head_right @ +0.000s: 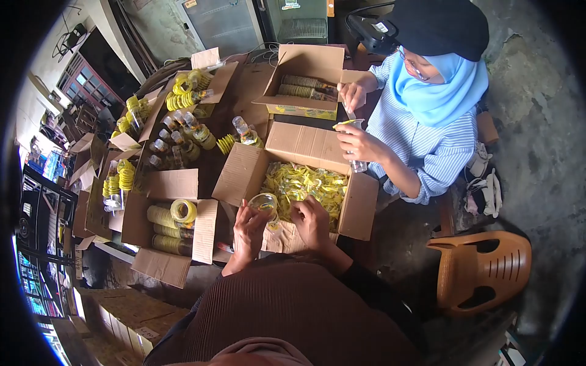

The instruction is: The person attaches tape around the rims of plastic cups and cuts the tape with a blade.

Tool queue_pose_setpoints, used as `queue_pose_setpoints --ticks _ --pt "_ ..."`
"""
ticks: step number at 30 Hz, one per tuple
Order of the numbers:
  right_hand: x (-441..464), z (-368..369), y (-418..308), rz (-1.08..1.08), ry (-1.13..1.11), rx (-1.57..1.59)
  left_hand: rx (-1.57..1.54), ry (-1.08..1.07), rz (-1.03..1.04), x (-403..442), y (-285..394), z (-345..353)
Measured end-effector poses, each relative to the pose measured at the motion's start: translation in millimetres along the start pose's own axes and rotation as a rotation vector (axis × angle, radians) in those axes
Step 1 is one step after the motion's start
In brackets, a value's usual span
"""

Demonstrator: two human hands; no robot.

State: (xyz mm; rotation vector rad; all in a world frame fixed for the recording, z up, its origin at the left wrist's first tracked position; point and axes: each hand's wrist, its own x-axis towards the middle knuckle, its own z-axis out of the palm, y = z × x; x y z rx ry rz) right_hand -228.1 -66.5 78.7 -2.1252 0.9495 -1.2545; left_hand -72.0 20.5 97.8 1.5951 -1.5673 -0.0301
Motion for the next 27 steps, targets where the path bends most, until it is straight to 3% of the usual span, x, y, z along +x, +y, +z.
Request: queue_pose_setpoints --ticks 9,19,22,27 --pt "-11.5 1.7 -9.2 -0.174 -0.027 -0.105 -0.017 0.015 0.0 1.8 0.0 0.8" --pt "-8.8 7.9 -13.3 -0.119 -0.055 -0.093 -0.066 -0.004 -0.187 1.5 0.5 2.6" --pt "-10.1 11.4 -8.6 -0.117 -0.074 -0.11 -0.105 0.059 -0.155 0.7 -4.7 7.0" --pt "-9.1 14.4 4.4 -0.165 -0.109 -0.122 -0.298 -0.032 -0.383 -7.8 -21.5 11.4"
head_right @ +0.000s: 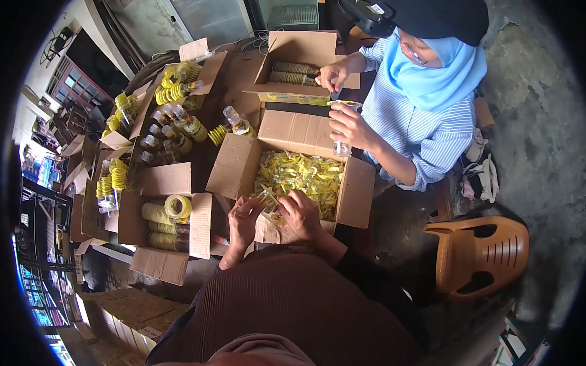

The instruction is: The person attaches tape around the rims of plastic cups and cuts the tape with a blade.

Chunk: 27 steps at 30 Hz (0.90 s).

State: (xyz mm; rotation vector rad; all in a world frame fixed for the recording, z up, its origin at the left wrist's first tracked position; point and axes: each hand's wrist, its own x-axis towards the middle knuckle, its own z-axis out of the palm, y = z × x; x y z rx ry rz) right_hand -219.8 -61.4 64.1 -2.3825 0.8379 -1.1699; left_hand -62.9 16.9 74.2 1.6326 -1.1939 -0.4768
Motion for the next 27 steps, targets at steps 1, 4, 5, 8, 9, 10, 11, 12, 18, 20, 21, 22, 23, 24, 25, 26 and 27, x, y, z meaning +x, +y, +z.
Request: queue_pose_setpoints --ticks 1,4,5,8,9,10,11,12,18,20,21,22,23,24,25,26,27 --pt "0.0 1.0 2.3 0.005 0.011 -0.002 0.0 0.006 0.003 1.2 -4.3 0.9" --pt "-2.8 7.4 13.1 0.137 -0.003 0.225 -0.084 0.043 0.019 1.4 -11.8 0.5" --pt "-3.5 7.8 16.2 0.204 -0.005 0.358 -0.05 0.026 0.029 2.8 -12.6 -1.8" --pt "-8.3 10.3 35.2 0.302 -0.05 0.505 -0.009 0.039 0.063 2.6 -12.4 -9.7" --pt "-14.7 14.8 47.0 0.373 -0.058 0.607 -0.006 0.064 0.1 3.0 -12.3 -12.6" --pt "-19.9 12.4 56.1 0.37 -0.062 0.61 -0.004 0.069 0.098 4.0 -13.4 -16.1" --pt "-26.5 8.6 64.7 0.446 -0.226 0.512 0.009 0.066 0.125 4.6 -15.0 -20.2" --pt "-33.0 8.9 69.3 0.518 -0.389 0.409 0.021 0.064 0.152 4.2 -15.7 -23.2" --pt "-62.2 16.1 70.6 0.522 -0.601 0.202 0.047 0.02 0.218 1.9 -2.9 -30.3" --pt "-62.6 16.3 70.3 0.462 -0.608 0.083 0.052 0.003 0.22 2.8 -0.4 -31.7" --pt "-61.1 13.5 68.0 0.461 -0.608 0.083 0.046 0.001 0.224 3.1 1.4 -32.4" --pt "-59.0 9.6 65.5 0.373 -0.58 0.027 0.039 -0.001 0.227 2.3 2.4 -33.1" --pt "-56.4 7.0 64.5 0.283 -0.548 -0.03 0.039 0.001 0.231 1.7 0.7 -33.1" --pt "-55.6 6.9 65.5 0.277 -0.545 -0.033 0.026 -0.008 0.232 1.4 -2.3 -32.9" --pt "-55.8 8.0 65.9 0.259 -0.481 -0.02 0.014 -0.018 0.231 0.2 -4.7 -33.3" --pt "-55.3 8.7 66.4 0.238 -0.417 -0.008 0.013 -0.014 0.234 -0.6 -6.4 -33.4" --pt "-48.8 7.1 63.4 0.234 -0.416 -0.01 -0.001 -0.03 0.208 -1.0 -7.0 -33.5"
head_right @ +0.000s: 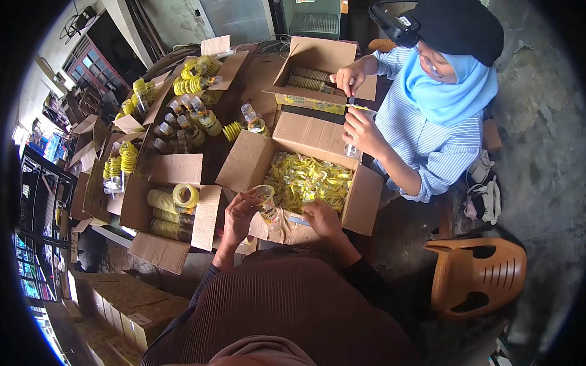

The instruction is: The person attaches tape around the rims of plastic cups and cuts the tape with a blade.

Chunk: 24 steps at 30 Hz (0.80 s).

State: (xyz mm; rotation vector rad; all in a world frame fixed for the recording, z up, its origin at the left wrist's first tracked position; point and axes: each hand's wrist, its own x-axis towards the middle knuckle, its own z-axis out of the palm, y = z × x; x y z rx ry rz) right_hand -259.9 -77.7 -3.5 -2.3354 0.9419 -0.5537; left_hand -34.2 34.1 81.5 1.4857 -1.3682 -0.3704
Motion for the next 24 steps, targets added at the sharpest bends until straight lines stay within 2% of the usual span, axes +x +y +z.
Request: queue_pose_setpoints --ticks 2,3,6,9,12,14,15,17,20,22,24 --pt "10.4 -14.2 -19.8 0.031 0.025 0.266 -0.017 -0.019 -0.034 -5.1 1.3 0.3" --pt "12.6 -20.5 -30.5 0.036 0.021 0.266 -0.043 -0.044 -0.055 -6.0 2.3 1.0" --pt "24.5 -37.9 -62.3 -0.297 0.265 0.242 -0.08 -0.105 -0.089 -6.1 11.3 1.5" --pt "26.3 -40.7 -76.0 -0.32 0.19 0.256 -0.074 -0.16 -0.091 -7.5 13.1 0.7" --pt "26.3 -33.4 -72.2 -0.311 0.162 0.254 -0.007 -0.209 0.039 -7.7 17.1 1.6" --pt "26.3 -34.2 -72.2 -0.293 0.153 0.274 -0.252 -0.166 -0.22 -7.1 35.9 4.5" --pt "26.0 -38.1 -75.3 -0.318 0.149 0.281 -0.254 -0.163 -0.218 -7.8 34.8 4.9" --pt "26.7 -41.4 -77.3 -0.348 0.142 0.288 0.016 -0.191 -0.051 -9.8 28.2 5.4" --pt "28.3 -42.8 -77.0 -0.37 0.151 0.435 -0.11 -0.188 -0.061 -12.4 19.1 6.0" --pt "30.7 -40.7 -73.7 -0.352 0.152 0.682 -0.181 -0.162 -0.056 -15.3 21.6 5.7" --pt "34.5 -41.1 -67.2 -0.285 0.171 0.71 -0.254 -0.135 -0.041 -14.9 21.2 7.4"
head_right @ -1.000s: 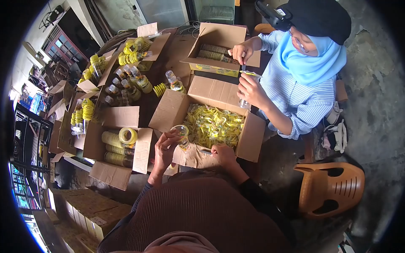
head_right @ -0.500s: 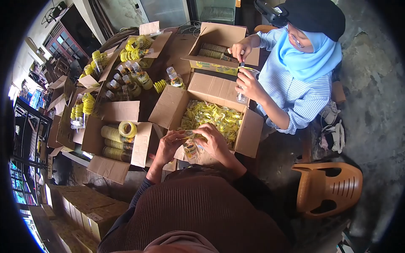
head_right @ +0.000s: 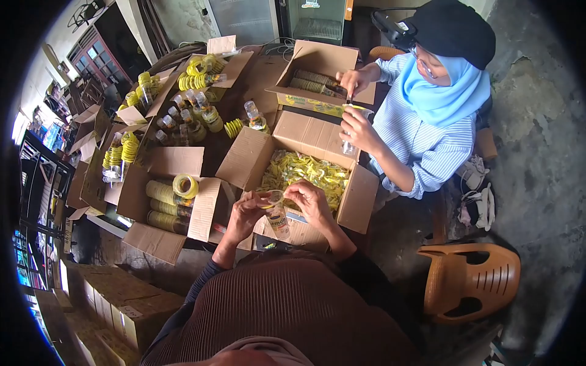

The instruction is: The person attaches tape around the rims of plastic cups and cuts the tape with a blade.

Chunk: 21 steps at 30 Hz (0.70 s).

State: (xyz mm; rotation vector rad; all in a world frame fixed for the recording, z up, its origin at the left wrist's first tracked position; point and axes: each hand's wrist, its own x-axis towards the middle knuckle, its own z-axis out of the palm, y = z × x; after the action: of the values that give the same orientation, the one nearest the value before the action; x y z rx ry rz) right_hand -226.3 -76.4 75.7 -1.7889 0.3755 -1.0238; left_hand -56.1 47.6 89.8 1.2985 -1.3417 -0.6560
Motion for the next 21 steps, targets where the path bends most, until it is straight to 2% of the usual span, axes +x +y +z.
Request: queue_pose_setpoints --ticks 2,3,5,6,7,10,11,17,19,20,21 --pt "-0.5 -10.1 -0.4 0.118 0.072 0.019 -0.003 0.02 0.035 -3.2 -4.3 0.1" --pt "-5.0 -10.4 18.6 0.199 0.184 0.266 -0.002 0.024 0.034 -4.1 -3.8 -0.2" --pt "-5.2 -19.9 27.6 0.221 0.245 0.279 0.097 0.04 0.077 -3.0 -0.9 -0.5" --pt "-2.4 -24.7 26.3 0.224 0.221 0.106 0.097 0.043 0.08 -2.4 1.6 0.3" --pt "-1.2 -27.3 24.4 0.219 0.22 0.104 0.123 0.058 0.089 -0.8 5.0 1.1" --pt "0.4 -30.1 17.1 -0.013 0.167 -0.437 0.21 0.075 0.139 4.7 13.3 1.3" --pt "-0.8 -27.7 12.8 0.14 0.145 -0.459 0.27 0.077 0.181 7.7 14.2 0.3" --pt "-0.8 -22.2 26.1 0.137 0.115 -0.527 0.379 0.09 0.215 11.7 8.2 1.2" --pt "2.9 -21.7 22.2 0.072 0.154 -0.498 0.402 0.083 0.219 12.3 5.7 1.5" --pt "3.5 -21.6 18.7 0.143 0.129 -0.347 0.411 0.085 0.213 11.6 3.6 2.7" --pt "3.7 -20.6 16.7 0.147 0.128 -0.344 0.419 0.088 0.211 12.6 1.9 3.2"
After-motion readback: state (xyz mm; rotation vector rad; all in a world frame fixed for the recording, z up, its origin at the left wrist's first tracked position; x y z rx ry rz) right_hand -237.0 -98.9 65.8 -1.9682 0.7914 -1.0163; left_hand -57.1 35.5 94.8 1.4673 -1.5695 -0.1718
